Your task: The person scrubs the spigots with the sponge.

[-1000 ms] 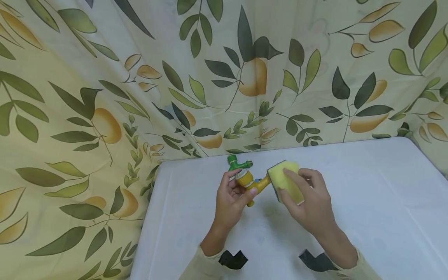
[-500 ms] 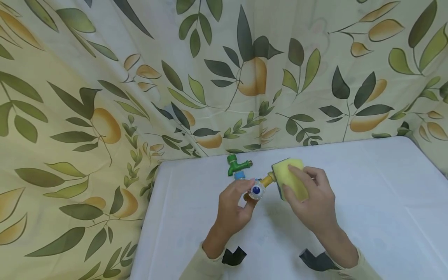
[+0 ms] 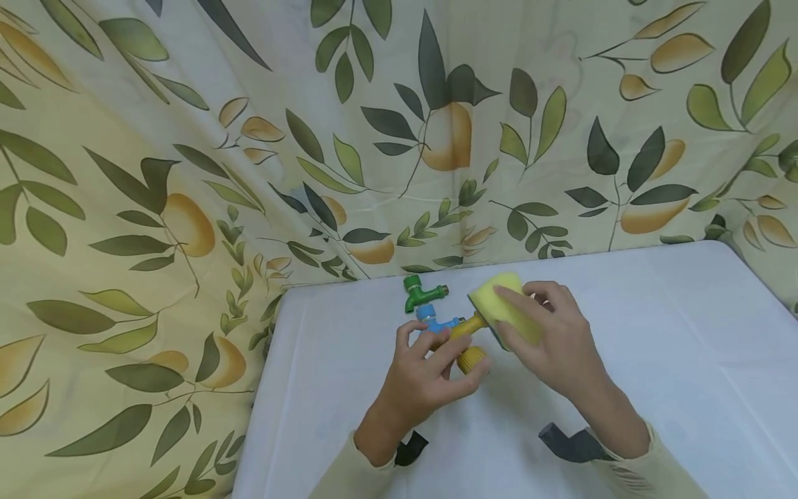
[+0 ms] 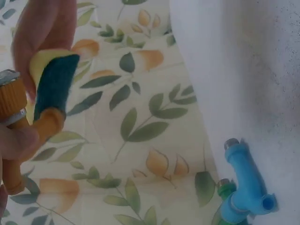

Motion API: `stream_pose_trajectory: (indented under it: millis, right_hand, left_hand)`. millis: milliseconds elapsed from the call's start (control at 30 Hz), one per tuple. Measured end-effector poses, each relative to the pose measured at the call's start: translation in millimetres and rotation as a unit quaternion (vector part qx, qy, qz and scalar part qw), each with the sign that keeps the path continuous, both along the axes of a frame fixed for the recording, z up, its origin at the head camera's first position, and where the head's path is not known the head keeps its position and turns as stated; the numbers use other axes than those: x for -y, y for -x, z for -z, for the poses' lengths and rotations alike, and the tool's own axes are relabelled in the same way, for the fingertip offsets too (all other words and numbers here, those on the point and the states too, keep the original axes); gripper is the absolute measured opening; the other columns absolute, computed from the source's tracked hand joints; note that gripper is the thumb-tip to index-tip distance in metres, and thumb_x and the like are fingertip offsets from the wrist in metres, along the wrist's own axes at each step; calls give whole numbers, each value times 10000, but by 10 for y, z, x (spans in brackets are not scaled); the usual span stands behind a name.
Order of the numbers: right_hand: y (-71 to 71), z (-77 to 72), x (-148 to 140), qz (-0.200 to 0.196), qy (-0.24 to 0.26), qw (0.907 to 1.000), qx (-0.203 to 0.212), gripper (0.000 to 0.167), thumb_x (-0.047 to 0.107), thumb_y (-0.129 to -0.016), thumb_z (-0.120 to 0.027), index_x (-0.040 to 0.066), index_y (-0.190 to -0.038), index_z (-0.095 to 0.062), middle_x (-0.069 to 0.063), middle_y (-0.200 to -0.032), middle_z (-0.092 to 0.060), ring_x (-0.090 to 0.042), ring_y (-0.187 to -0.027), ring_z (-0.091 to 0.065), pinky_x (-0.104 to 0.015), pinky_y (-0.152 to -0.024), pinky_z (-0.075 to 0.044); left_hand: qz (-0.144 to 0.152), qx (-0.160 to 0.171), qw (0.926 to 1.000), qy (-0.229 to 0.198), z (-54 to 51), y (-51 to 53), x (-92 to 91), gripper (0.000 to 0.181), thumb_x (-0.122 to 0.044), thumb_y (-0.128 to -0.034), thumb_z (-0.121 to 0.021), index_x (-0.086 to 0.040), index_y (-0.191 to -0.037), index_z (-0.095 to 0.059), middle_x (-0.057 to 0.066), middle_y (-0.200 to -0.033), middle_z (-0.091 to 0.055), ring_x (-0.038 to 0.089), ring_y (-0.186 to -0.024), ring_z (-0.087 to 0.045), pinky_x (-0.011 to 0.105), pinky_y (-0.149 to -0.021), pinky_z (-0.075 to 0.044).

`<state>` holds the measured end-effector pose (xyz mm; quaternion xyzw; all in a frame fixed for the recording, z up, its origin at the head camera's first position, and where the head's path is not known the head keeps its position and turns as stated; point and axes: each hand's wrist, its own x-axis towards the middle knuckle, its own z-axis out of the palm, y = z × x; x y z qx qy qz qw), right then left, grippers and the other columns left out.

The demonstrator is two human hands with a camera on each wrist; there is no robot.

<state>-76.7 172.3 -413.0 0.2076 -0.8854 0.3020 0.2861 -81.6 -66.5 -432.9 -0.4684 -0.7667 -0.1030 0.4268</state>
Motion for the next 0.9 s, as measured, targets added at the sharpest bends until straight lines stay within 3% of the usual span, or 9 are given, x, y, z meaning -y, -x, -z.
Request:
stream_pose_trajectory:
  millis: [167, 233, 300, 367, 433, 533, 633, 733, 900]
  right_hand:
    - [34, -78, -31, -232, -96, 9973, 689, 478, 196, -797, -836, 230, -1262, -729, -54, -1154, -597, -187, -950, -544, -304, -631, -515]
    - [51, -89, -57, -70, 130, 9958, 907, 467, 189, -822, -822, 226, -1276, -720, -46, -1152, -598, -177, -938, -544, -281, -637, -511]
    - [48, -79, -88, 97, 562, 9923, 1096, 464, 157, -844, -802, 210, -1295, -706, -38, -1148, -605, -153, -937, -544, -240, -651, -513]
    - [24, -58, -111, -53, 1105, 9859, 1253, 466, 94, -871, -768, 171, -1323, -684, -42, -1148, -612, -126, -953, -548, -187, -690, -523]
    - [-10, -32, -118, -208, 1426, 9804, 1342, 476, 53, -883, -744, 164, -1340, -669, -15, -1152, -618, -67, -970, -544, -140, -723, -523]
    - [-21, 10, -116, -239, 1607, 9777, 1334, 477, 36, -900, -726, 164, -1355, -659, 13, -1168, -611, -11, -994, -538, -91, -761, -500]
    - [-25, 57, -118, -236, 1765, 9741, 1396, 470, 18, -902, -713, 151, -1350, -659, 2, -1167, -605, -11, -989, -543, -77, -766, -499]
    - [-20, 105, -131, -265, 1834, 9716, 1473, 462, 14, -903, -712, 138, -1346, -660, -14, -1167, -612, -17, -996, -548, -77, -785, -500]
    - [-11, 179, -165, -104, 1868, 9737, 1299, 456, 18, -889, -730, 128, -1327, -671, -10, -1154, -601, 2, -989, -535, -67, -762, -487]
  left_hand:
    - [-90, -131, 9997, 169, -21, -26, -45, 381, -150, -897, -760, -382, -1194, -702, -45, -1130, -743, 172, -938, -644, 514, -913, -486]
    - [-79, 323, 9994, -70, -9, -28, -44, 376, -112, -905, -749, -334, -1203, -688, -30, -1114, -733, 161, -934, -653, 507, -937, -480]
    - [42, 1019, 9931, -585, 15, -17, -36, 410, -25, -884, -731, -232, -1229, -652, 7, -1105, -717, 167, -934, -671, 477, -955, -496]
    - [394, 1919, 9716, -1330, 48, 2, -17, 452, 44, -849, -748, -127, -1240, -599, 63, -1113, -695, 196, -967, -685, 436, -972, -534]
    - [809, 2753, 9356, -2058, 86, 25, 2, 503, 75, -823, -772, -47, -1258, -551, 112, -1128, -679, 220, -1011, -686, 371, -940, -569]
    - [1272, 3777, 8723, -2832, 145, 56, 23, 566, 74, -829, -790, 5, -1307, -495, 165, -1174, -653, 224, -1064, -665, 296, -929, -585]
    - [1501, 4375, 8282, -3165, 198, 78, 26, 574, 66, -866, -757, 19, -1351, -454, 204, -1193, -629, 175, -1104, -648, 249, -970, -562]
    - [1707, 4623, 8028, -3356, 225, 91, 24, 593, 75, -878, -739, 32, -1377, -421, 242, -1215, -597, 145, -1154, -629, 255, -1008, -548]
    - [1694, 4767, 7884, -3500, 225, 105, 17, 618, 59, -893, -730, -30, -1415, -411, 251, -1251, -594, 143, -1179, -624, 274, -1015, -547]
